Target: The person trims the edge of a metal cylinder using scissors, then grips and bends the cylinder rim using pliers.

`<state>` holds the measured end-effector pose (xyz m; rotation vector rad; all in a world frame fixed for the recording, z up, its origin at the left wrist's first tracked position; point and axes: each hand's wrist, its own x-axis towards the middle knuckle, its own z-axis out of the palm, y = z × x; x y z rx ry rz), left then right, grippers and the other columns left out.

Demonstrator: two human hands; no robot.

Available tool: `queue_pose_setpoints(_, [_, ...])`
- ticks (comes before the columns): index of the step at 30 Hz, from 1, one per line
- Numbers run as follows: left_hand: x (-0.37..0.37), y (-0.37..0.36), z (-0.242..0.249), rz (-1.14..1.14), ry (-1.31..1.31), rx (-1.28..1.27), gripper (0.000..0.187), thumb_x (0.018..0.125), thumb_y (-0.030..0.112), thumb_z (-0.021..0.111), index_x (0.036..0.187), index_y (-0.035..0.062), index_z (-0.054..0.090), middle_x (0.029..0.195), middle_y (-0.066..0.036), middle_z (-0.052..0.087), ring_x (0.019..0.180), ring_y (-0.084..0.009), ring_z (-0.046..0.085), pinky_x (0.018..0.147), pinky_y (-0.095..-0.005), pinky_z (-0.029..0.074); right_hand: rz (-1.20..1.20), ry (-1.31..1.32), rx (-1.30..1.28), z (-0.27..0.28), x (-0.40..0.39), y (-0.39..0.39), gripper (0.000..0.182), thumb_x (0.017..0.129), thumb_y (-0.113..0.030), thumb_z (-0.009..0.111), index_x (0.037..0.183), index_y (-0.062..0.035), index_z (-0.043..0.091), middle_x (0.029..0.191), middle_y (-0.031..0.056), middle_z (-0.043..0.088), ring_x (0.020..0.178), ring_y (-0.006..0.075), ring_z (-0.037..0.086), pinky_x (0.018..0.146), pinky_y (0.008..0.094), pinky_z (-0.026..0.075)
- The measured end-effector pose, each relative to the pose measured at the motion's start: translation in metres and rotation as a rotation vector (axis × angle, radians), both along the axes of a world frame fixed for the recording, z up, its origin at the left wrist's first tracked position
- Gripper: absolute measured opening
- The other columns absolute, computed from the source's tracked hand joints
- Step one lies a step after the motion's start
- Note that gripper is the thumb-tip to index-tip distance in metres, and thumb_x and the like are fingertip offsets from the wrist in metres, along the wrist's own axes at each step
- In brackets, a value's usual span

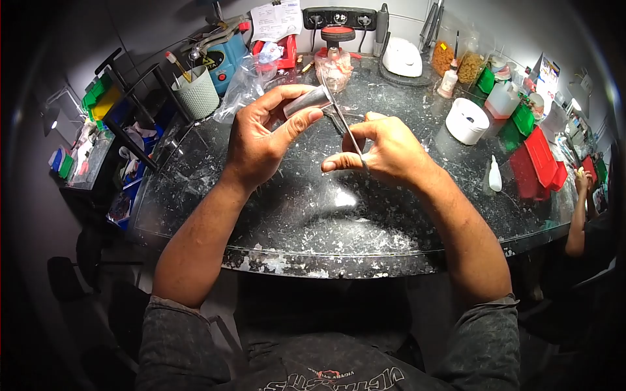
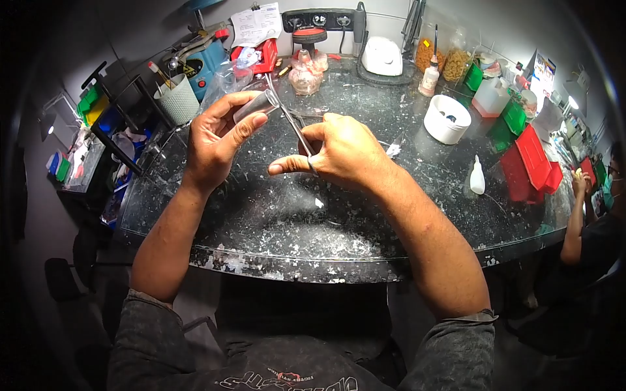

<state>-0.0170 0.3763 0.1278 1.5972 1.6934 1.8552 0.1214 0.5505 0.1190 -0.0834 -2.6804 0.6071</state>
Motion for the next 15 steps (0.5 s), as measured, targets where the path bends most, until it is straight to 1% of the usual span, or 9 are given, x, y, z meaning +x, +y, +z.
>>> queue_pose_setpoints(1, [-0.001,0.001,-0.001,0.002,0.006,0.022,0.028,0.092,0.012,0.070,0.116,-0.0004,0.064,0.106,-0.007,0.070,0.099,-0.0115,0.064,0.089,-0.0250,0.051,0.000,0.000,0.000,-0.001,-0.001,0.001,0.074,0.063,-0.076,0.074,0.066,-0.0024,0.065,0.059,0.0135,0.058,0.064,0.0302,0.063,0.065,0.0408,0.051])
queue_pose_setpoints(3, [-0.002,0.001,-0.002,-0.002,-0.001,0.031,0.028,0.092,0.013,0.069,0.116,-0.0009,0.064,0.105,-0.007,0.070,0.099,-0.0113,0.064,0.088,-0.0247,0.051,0.034,0.104,0.023,-0.005,-0.002,0.003,0.072,0.065,-0.073,0.074,0.059,-0.0024,0.060,0.050,0.0110,0.055,0.053,0.0292,0.061,0.059,0.0400,0.050])
queue_pose_setpoints(7, [-0.001,0.001,-0.001,-0.002,-0.003,0.030,0.029,0.093,0.013,0.068,0.117,-0.0019,0.063,0.105,-0.007,0.069,0.099,-0.0111,0.064,0.087,-0.0243,0.050,0.037,0.061,-0.039,-0.001,-0.001,0.002,0.072,0.065,-0.074,0.074,0.060,-0.0026,0.061,0.050,0.0099,0.055,0.053,0.0281,0.061,0.060,0.0396,0.050])
queue_pose_setpoints(9, [-0.001,0.002,-0.003,-0.026,-0.031,0.036,0.029,0.094,0.013,0.067,0.118,-0.0020,0.063,0.105,-0.007,0.069,0.099,-0.0108,0.063,0.087,-0.0244,0.050,-0.031,-0.077,-0.058,0.008,0.004,-0.003,0.073,0.064,-0.076,0.074,0.067,-0.0032,0.066,0.062,0.0110,0.061,0.066,0.0270,0.064,0.069,0.0393,0.052])
queue_pose_setpoints(10, [-0.001,0.003,-0.003,-0.046,-0.059,0.045,0.029,0.094,0.013,0.067,0.118,-0.0020,0.062,0.105,-0.007,0.069,0.099,-0.0106,0.063,0.088,-0.0244,0.050,-0.032,-0.076,-0.060,0.006,0.004,-0.003,0.073,0.064,-0.076,0.074,0.067,-0.0032,0.066,0.062,0.0110,0.061,0.066,0.0270,0.064,0.069,0.0393,0.052])
queue_pose_setpoints(12, [0.000,0.003,-0.003,-0.047,-0.045,0.024,0.029,0.094,0.013,0.066,0.119,-0.0020,0.062,0.105,-0.007,0.069,0.100,-0.0105,0.063,0.089,-0.0245,0.050,0.043,-0.052,-0.080,0.004,0.004,-0.005,0.076,0.063,-0.078,0.072,0.079,-0.0039,0.070,0.080,0.0135,0.065,0.087,0.0279,0.064,0.083,0.0399,0.051])
queue_pose_setpoints(13, [0.001,0.003,-0.003,-0.049,-0.033,0.005,0.029,0.095,0.013,0.066,0.119,-0.0020,0.061,0.106,-0.007,0.069,0.101,-0.0105,0.062,0.089,-0.0247,0.049,0.032,-0.162,-0.131,0.008,0.006,-0.004,0.079,0.063,-0.079,0.071,0.088,-0.0041,0.070,0.092,0.0158,0.063,0.101,0.0302,0.060,0.091,0.0409,0.048])
queue_pose_setpoints(15, [0.002,0.003,-0.002,-0.052,-0.020,0.007,0.029,0.095,0.013,0.065,0.119,-0.0020,0.061,0.106,-0.007,0.068,0.101,-0.0103,0.062,0.089,-0.0245,0.049,0.034,-0.145,-0.131,0.007,0.006,-0.004,0.079,0.063,-0.079,0.071,0.089,-0.0041,0.070,0.090,0.0157,0.063,0.100,0.0302,0.060,0.091,0.0408,0.048])
